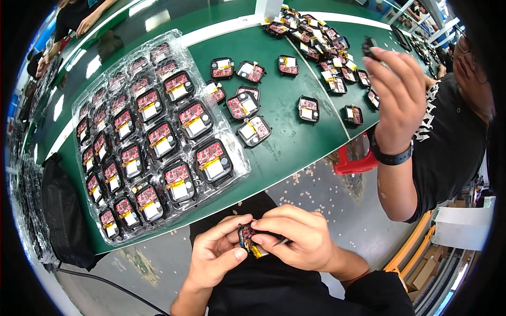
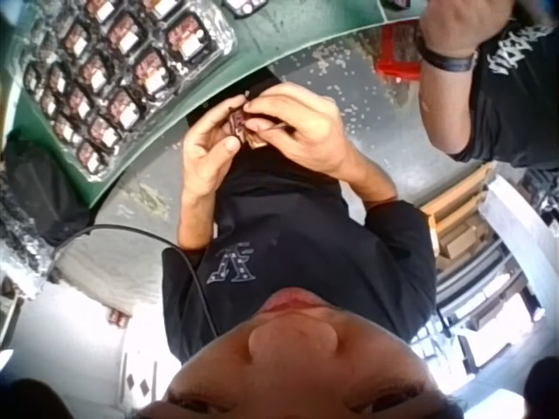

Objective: Assembling small electronic modules at a factory workstation using tweezers.

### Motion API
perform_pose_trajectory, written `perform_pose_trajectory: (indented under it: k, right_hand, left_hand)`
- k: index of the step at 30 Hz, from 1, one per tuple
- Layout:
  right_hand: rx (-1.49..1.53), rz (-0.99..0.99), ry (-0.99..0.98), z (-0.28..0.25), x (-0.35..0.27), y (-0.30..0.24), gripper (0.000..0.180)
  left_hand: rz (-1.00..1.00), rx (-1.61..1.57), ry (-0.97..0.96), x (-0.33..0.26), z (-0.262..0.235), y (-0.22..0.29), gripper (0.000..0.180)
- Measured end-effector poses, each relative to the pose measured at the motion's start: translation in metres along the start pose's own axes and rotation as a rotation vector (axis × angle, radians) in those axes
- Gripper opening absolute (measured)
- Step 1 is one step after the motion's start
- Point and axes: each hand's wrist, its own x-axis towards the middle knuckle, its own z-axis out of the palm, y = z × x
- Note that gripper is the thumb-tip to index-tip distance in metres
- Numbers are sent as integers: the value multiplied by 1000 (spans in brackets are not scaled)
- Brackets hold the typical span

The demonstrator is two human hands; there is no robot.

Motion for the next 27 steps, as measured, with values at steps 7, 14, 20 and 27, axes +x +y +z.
perform_pose_trajectory:
  k: [7, 14, 20, 27]
  right_hand:
    - [-68, -10, -59, -6, 6, -2, 33]
    - [-145, -77, -87, -8, 6, 1, 35]
    - [-281, -142, -134, -11, 9, 0, 33]
    - [-300, -127, -185, -13, 9, -1, 34]
  left_hand:
    - [5, 87, -21, 2, 0, 5, 56]
    - [-1, 143, -39, 1, -3, 7, 56]
    - [-27, 179, -11, 1, -3, 7, 55]
    - [-52, 186, -4, 0, -4, 6, 55]
